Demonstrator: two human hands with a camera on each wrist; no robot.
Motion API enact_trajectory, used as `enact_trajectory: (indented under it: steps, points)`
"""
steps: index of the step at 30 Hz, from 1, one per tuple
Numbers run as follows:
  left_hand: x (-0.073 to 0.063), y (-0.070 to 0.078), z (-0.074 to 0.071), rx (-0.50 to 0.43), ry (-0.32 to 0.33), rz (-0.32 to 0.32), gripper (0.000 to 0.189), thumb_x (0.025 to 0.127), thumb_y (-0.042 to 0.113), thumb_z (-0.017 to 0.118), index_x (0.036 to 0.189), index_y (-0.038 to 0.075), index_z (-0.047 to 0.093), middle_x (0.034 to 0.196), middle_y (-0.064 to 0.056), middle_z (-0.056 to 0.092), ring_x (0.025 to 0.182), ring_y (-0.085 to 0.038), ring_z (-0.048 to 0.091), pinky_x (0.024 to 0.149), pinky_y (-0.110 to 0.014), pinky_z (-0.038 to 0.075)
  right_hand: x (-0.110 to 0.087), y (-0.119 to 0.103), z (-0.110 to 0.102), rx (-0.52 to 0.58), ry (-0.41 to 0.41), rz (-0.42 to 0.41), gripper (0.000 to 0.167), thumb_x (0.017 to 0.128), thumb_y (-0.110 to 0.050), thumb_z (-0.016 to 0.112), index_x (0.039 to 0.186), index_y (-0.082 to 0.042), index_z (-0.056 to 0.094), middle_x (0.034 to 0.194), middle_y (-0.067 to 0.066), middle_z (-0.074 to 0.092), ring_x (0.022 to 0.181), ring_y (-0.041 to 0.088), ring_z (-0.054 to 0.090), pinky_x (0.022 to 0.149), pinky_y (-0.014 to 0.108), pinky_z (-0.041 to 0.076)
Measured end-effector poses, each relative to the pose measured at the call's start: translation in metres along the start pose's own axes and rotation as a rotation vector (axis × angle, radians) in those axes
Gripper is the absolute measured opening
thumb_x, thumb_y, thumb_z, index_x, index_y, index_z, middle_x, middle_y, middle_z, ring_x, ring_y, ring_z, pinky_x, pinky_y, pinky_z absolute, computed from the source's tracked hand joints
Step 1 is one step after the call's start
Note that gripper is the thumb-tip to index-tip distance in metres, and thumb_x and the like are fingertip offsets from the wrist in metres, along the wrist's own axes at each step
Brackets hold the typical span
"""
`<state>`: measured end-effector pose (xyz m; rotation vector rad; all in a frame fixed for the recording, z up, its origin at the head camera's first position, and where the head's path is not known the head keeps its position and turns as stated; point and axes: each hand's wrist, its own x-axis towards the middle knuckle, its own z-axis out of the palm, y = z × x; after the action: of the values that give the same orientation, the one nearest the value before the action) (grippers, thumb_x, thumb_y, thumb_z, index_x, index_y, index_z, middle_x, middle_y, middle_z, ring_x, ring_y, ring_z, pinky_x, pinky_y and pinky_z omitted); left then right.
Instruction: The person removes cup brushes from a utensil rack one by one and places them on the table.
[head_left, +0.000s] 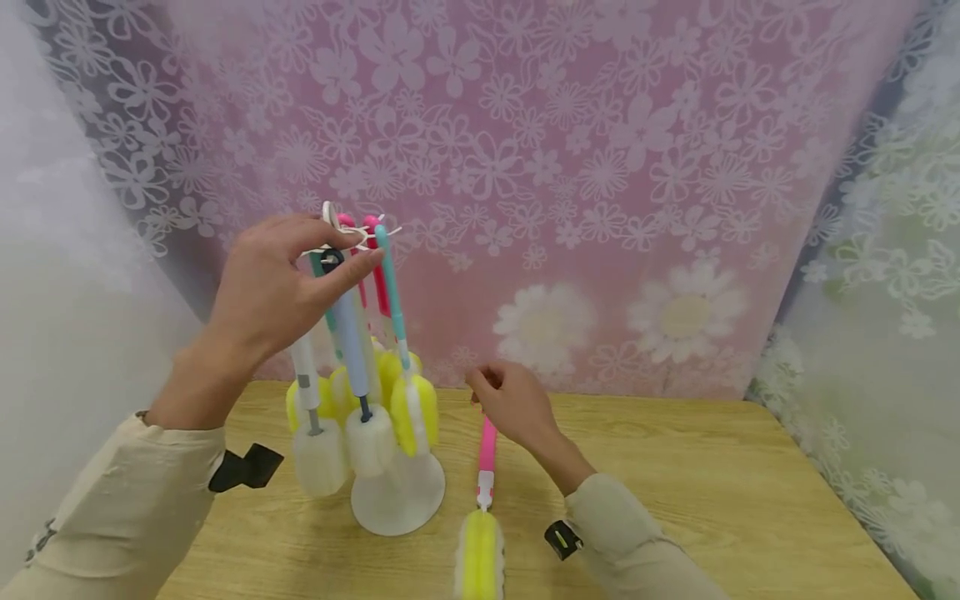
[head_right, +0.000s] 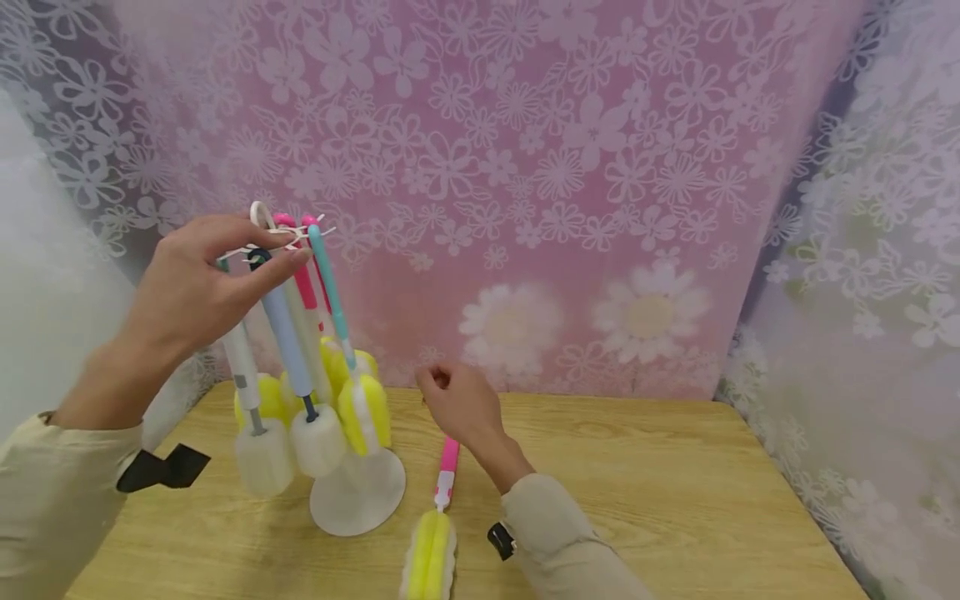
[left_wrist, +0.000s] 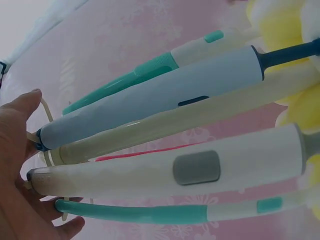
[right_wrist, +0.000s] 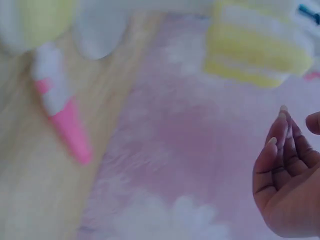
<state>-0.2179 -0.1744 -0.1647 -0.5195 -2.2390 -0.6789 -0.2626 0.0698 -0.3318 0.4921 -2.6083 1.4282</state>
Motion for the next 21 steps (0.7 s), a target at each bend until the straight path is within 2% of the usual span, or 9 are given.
enact_trajectory:
  steps: [4, 8, 13, 17, 21]
  points:
    - [0.0, -0.002, 0.003, -0.005, 0.039, 0.011, 0.034, 0.082, 0.043, 0.071, 0.096, 0.011, 0.075, 0.101, -0.003, 0.071, 0.102, -0.024, 0.058, 0.086, -0.046, 0.042, 0.004, -0.032, 0.004, 0.096, -0.003, -0.154, 0.022, 0.097, -0.032, 0.054, 0.104, -0.016, 0.067, 0.086, -0.006, 0.064, 0.074, 0.015, 0.06, 0.065, 0.034, 0.05]
    - [0.0, -0.004, 0.005, 0.006, 0.086, 0.021, 0.033, 0.079, 0.042, 0.075, 0.091, 0.011, 0.076, 0.095, -0.002, 0.071, 0.095, -0.023, 0.059, 0.084, -0.044, 0.041, 0.01, -0.057, 0.01, 0.183, -0.019, -0.26, 0.031, 0.096, -0.034, 0.055, 0.118, -0.014, 0.064, 0.101, -0.006, 0.063, 0.089, 0.013, 0.059, 0.079, 0.032, 0.05]
    - [0.0, -0.003, 0.008, 0.034, 0.155, 0.029, 0.035, 0.076, 0.047, 0.077, 0.081, 0.012, 0.076, 0.088, 0.0, 0.072, 0.088, -0.02, 0.06, 0.078, -0.04, 0.042, 0.018, -0.073, 0.017, 0.245, 0.001, -0.304, 0.04, 0.095, -0.035, 0.057, 0.128, -0.013, 0.058, 0.111, -0.004, 0.062, 0.097, 0.013, 0.057, 0.086, 0.031, 0.048]
    - [0.0, -0.001, 0.012, 0.079, 0.19, 0.051, 0.038, 0.076, 0.05, 0.075, 0.073, 0.011, 0.073, 0.082, -0.001, 0.071, 0.08, -0.021, 0.06, 0.073, -0.039, 0.041, 0.023, -0.077, 0.02, 0.256, 0.023, -0.303, 0.041, 0.093, -0.033, 0.06, 0.128, -0.011, 0.059, 0.112, -0.004, 0.063, 0.096, 0.012, 0.057, 0.085, 0.029, 0.048]
    - [0.001, 0.003, 0.012, 0.1, 0.191, 0.04, 0.037, 0.079, 0.048, 0.072, 0.075, 0.011, 0.073, 0.085, -0.003, 0.071, 0.086, -0.024, 0.061, 0.086, -0.047, 0.04, 0.026, -0.079, 0.022, 0.264, 0.035, -0.301, 0.037, 0.093, -0.031, 0.062, 0.124, -0.011, 0.062, 0.107, -0.004, 0.065, 0.093, 0.011, 0.058, 0.084, 0.028, 0.049]
